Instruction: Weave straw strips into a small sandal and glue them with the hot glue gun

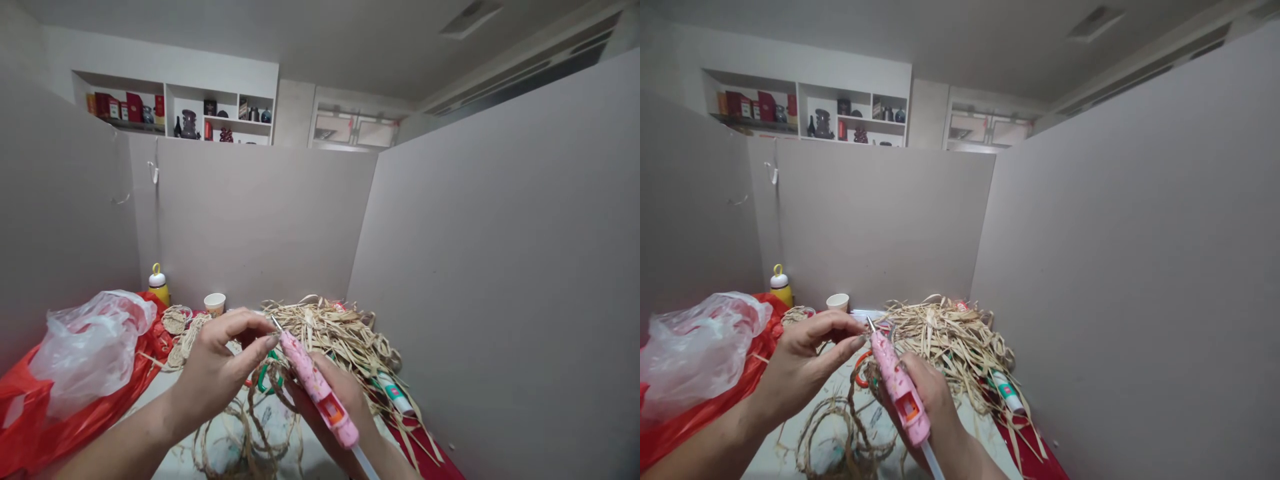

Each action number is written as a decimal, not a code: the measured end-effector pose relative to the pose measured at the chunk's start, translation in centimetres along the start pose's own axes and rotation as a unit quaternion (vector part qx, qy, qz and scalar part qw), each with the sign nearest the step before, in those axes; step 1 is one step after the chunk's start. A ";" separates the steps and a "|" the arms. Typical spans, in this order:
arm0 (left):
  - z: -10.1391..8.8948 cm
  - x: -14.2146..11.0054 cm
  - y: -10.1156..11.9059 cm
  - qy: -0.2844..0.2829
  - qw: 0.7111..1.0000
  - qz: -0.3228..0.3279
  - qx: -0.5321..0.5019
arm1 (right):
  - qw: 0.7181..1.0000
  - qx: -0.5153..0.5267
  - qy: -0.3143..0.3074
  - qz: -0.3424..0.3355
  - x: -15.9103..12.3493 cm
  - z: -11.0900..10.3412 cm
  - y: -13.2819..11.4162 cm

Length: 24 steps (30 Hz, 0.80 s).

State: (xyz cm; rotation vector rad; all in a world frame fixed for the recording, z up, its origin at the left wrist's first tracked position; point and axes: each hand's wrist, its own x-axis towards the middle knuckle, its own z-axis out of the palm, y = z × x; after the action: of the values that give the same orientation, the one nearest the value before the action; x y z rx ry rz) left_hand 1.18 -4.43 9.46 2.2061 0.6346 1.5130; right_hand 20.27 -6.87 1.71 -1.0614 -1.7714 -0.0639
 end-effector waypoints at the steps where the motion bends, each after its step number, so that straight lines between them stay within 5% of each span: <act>1: 0.0 0.0 0.0 -0.006 1.000 0.001 0.000 | 1.000 -0.001 -0.005 -0.007 0.0 -0.1 0.0; 8: -0.1 0.1 -0.3 -0.017 0.997 0.050 0.060 | 0.997 0.024 -0.017 -0.075 0.2 -0.2 0.2; 15: 0.2 -1.7 2.3 -0.086 0.988 0.130 0.017 | 0.999 0.025 -0.020 0.020 0.5 -1.2 -0.6; 18: 0.5 -1.9 2.5 -0.045 0.985 0.164 0.006 | 0.999 0.034 -0.022 0.024 0.6 -1.5 -0.9; 24: 1.3 -1.0 0.3 0.008 0.994 0.109 0.012 | 1.000 0.002 0.000 -0.004 0.4 -0.8 -1.0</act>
State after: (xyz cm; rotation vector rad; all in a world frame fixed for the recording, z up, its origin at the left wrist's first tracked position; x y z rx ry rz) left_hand 2.10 -5.35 8.42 2.3469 0.4286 1.6362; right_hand 20.16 -7.61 2.75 -1.0518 -1.7746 -0.0656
